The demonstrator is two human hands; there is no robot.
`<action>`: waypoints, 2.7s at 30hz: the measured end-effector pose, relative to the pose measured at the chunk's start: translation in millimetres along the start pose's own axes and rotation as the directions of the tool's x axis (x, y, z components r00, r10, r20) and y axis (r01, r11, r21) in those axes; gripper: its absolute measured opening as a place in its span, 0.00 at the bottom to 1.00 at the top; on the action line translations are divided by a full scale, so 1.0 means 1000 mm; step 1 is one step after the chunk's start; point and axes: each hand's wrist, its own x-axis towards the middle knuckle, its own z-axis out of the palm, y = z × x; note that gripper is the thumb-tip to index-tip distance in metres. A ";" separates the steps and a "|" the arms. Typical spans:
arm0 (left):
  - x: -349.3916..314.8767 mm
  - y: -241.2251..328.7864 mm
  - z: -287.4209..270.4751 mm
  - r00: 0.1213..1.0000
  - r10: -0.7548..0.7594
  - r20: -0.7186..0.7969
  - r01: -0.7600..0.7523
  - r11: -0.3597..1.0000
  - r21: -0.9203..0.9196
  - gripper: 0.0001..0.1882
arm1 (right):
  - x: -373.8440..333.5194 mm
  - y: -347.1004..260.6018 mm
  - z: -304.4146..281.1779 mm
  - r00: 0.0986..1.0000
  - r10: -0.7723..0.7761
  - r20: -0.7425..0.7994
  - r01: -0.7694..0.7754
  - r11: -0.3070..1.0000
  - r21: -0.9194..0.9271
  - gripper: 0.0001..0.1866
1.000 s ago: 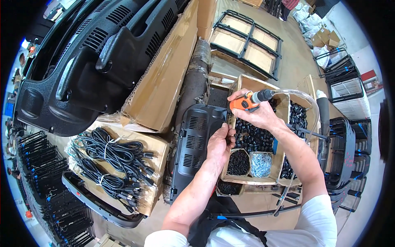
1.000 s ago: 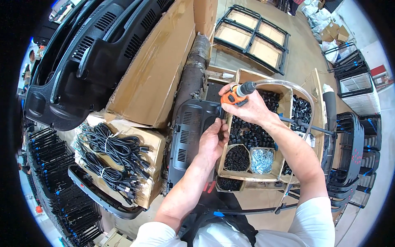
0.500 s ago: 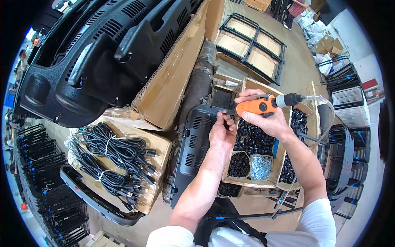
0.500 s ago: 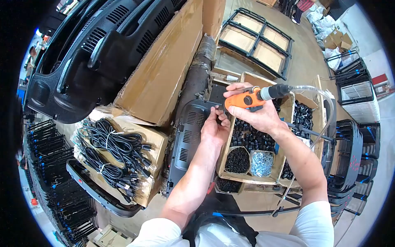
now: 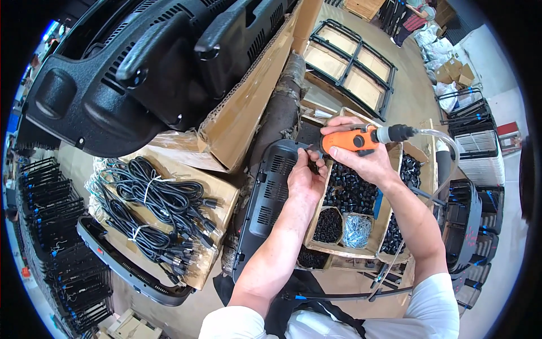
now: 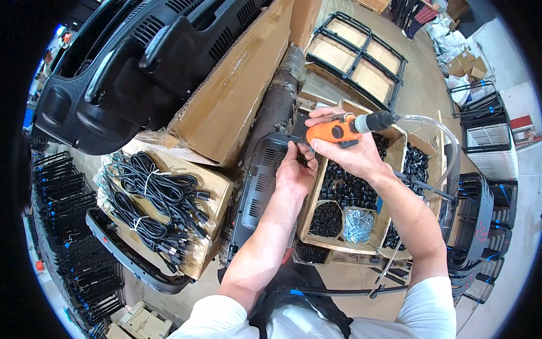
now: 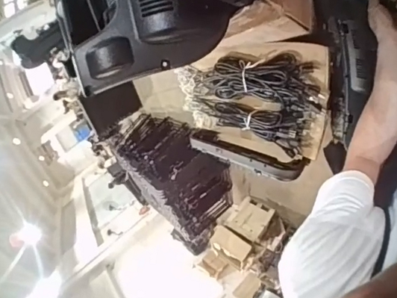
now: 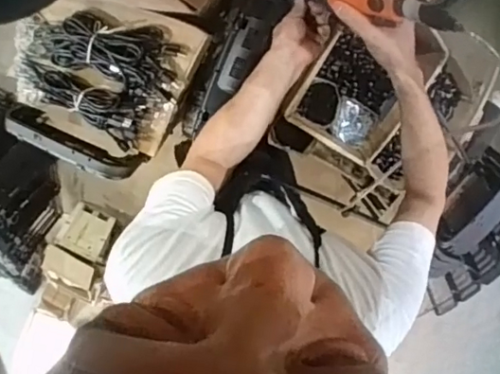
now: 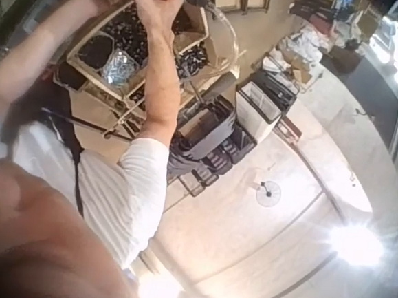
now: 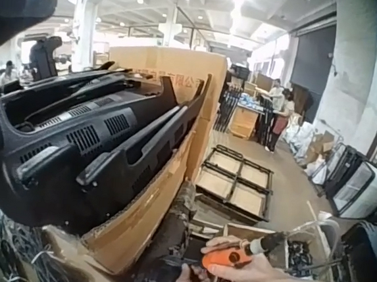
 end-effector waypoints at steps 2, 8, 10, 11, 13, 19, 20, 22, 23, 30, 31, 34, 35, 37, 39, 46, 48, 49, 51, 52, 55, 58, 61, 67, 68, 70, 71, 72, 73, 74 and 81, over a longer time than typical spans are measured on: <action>-0.004 -0.005 -0.002 0.997 0.025 0.076 -0.027 0.999 0.026 0.18 | 0.009 0.008 0.001 1.000 -0.022 0.005 0.022 1.000 -0.002 0.29; -0.045 -0.014 -0.025 0.994 0.048 0.100 -0.081 0.932 0.352 0.15 | 0.028 0.021 0.010 0.999 -0.038 0.021 0.039 0.997 -0.060 0.28; -0.048 -0.015 -0.044 0.983 0.032 0.181 -0.098 0.924 0.370 0.15 | 0.033 0.023 0.012 0.999 -0.012 0.033 0.014 0.996 -0.084 0.28; -0.052 -0.013 -0.052 0.978 0.004 0.207 -0.094 0.900 0.426 0.15 | 0.036 0.030 0.015 0.998 -0.033 0.053 0.036 0.998 -0.060 0.28; -0.060 -0.013 -0.062 0.981 -0.056 0.183 -0.042 0.870 0.492 0.17 | 0.038 0.024 0.018 0.996 -0.051 0.077 0.060 0.991 -0.116 0.26; -0.090 -0.016 -0.073 0.995 -0.065 0.078 0.014 0.850 0.526 0.16 | 0.045 0.032 0.015 0.991 -0.043 0.123 0.064 0.984 -0.169 0.21; -0.094 -0.016 -0.079 0.995 -0.071 0.077 0.016 0.827 0.561 0.16 | 0.046 0.031 0.016 0.993 -0.035 0.117 0.053 0.987 -0.153 0.21; -0.092 -0.016 -0.096 0.981 -0.072 0.181 -0.050 0.805 0.591 0.15 | 0.046 0.030 0.016 0.992 -0.034 0.120 0.055 0.983 -0.176 0.20; -0.096 -0.016 -0.096 0.984 -0.059 0.165 -0.049 0.811 0.583 0.15 | 0.046 0.030 0.015 0.992 -0.028 0.119 0.052 0.978 -0.200 0.20; -0.104 -0.008 -0.087 0.997 -0.005 0.081 -0.030 0.908 0.417 0.15 | 0.048 0.033 0.014 0.991 -0.034 0.133 0.057 0.983 -0.176 0.21; -0.103 -0.006 -0.087 0.997 0.000 0.082 -0.031 0.924 0.380 0.15 | 0.047 0.032 0.015 0.991 -0.038 0.130 0.060 0.983 -0.175 0.20; -0.097 0.000 -0.087 1.000 0.008 0.028 -0.018 0.914 0.405 0.16 | 0.049 0.037 0.020 0.992 -0.076 0.104 0.093 0.981 -0.169 0.18; -0.095 0.001 -0.085 1.000 0.007 0.029 -0.018 0.914 0.406 0.16 | 0.049 0.039 0.020 0.991 -0.108 0.076 0.119 0.978 -0.169 0.17; -0.093 0.004 -0.082 1.000 0.003 0.005 -0.004 0.929 0.369 0.16 | 0.049 0.039 0.020 0.991 -0.100 0.085 0.113 0.979 -0.172 0.17; -0.091 0.005 -0.079 1.000 0.005 0.001 -0.005 0.939 0.343 0.16 | 0.049 0.037 0.020 0.991 -0.091 0.094 0.107 0.979 -0.175 0.17; -0.079 0.018 -0.054 0.997 0.072 -0.027 -0.062 0.963 0.264 0.14 | 0.032 0.032 0.026 0.990 -0.138 -0.015 0.136 0.986 -0.091 0.28; -0.075 0.029 -0.053 0.989 0.145 -0.023 -0.137 0.968 0.209 0.14 | 0.011 0.003 0.036 0.998 -0.047 0.031 0.044 0.996 0.079 0.29; -0.072 0.033 -0.049 0.988 0.155 0.006 -0.154 0.979 0.136 0.13 | 0.005 -0.008 0.034 0.995 -0.043 0.095 0.038 0.998 0.059 0.30; -0.063 0.041 -0.051 0.991 0.132 0.002 -0.132 0.990 0.048 0.13 | -0.007 -0.018 0.043 0.988 -0.024 0.153 0.016 0.998 0.056 0.31; -0.061 0.044 -0.048 0.994 0.108 0.004 -0.108 0.994 -0.034 0.13 | -0.010 -0.015 0.045 0.986 -0.025 0.167 0.015 0.998 0.063 0.32; -0.059 0.047 -0.044 0.998 0.066 -0.017 -0.068 0.991 -0.116 0.12 | -0.011 -0.014 0.048 0.980 -0.065 0.190 0.061 0.998 0.026 0.31; -0.058 0.049 -0.045 0.997 0.072 -0.014 -0.073 0.987 -0.143 0.12 | -0.010 -0.017 0.055 0.978 -0.059 0.200 0.048 0.997 0.059 0.32; -0.056 0.051 -0.047 0.998 0.061 -0.002 -0.060 0.980 -0.190 0.13 | -0.009 -0.018 0.058 0.973 -0.081 0.217 0.074 0.996 0.041 0.30; -0.057 0.059 -0.045 0.995 0.019 0.103 -0.004 0.990 -0.142 0.14 | -0.011 -0.025 0.062 0.978 -0.021 0.209 0.023 1.000 -0.008 0.32; -0.058 0.060 -0.044 0.994 0.019 0.106 -0.003 0.989 -0.145 0.14 | -0.011 -0.027 0.062 0.979 -0.020 0.202 0.023 1.000 -0.015 0.32; -0.060 0.062 -0.043 0.994 0.004 0.107 0.007 0.995 -0.101 0.14 | -0.010 -0.031 0.064 0.980 -0.018 0.199 0.023 0.999 -0.023 0.32; -0.060 0.063 -0.044 0.994 0.007 0.106 0.004 0.994 -0.105 0.14 | -0.009 -0.033 0.066 0.980 -0.006 0.198 0.012 1.000 -0.028 0.32; -0.059 0.063 -0.045 0.990 0.014 0.138 0.001 0.994 -0.105 0.14 | -0.007 -0.035 0.069 0.980 0.006 0.197 0.001 0.999 -0.033 0.32; -0.056 0.062 -0.044 0.984 0.016 0.175 0.003 0.994 -0.105 0.14 | -0.004 -0.033 0.071 0.982 -0.003 0.187 0.014 0.998 -0.060 0.31; -0.053 0.061 -0.042 0.984 0.016 0.178 0.003 0.994 -0.108 0.14 | -0.001 -0.030 0.074 0.982 -0.003 0.189 0.015 0.998 -0.064 0.31; -0.047 0.056 -0.042 0.994 0.105 0.035 -0.105 0.994 -0.019 0.16 | 0.023 0.007 0.100 0.988 -0.028 0.150 0.029 1.000 0.001 0.28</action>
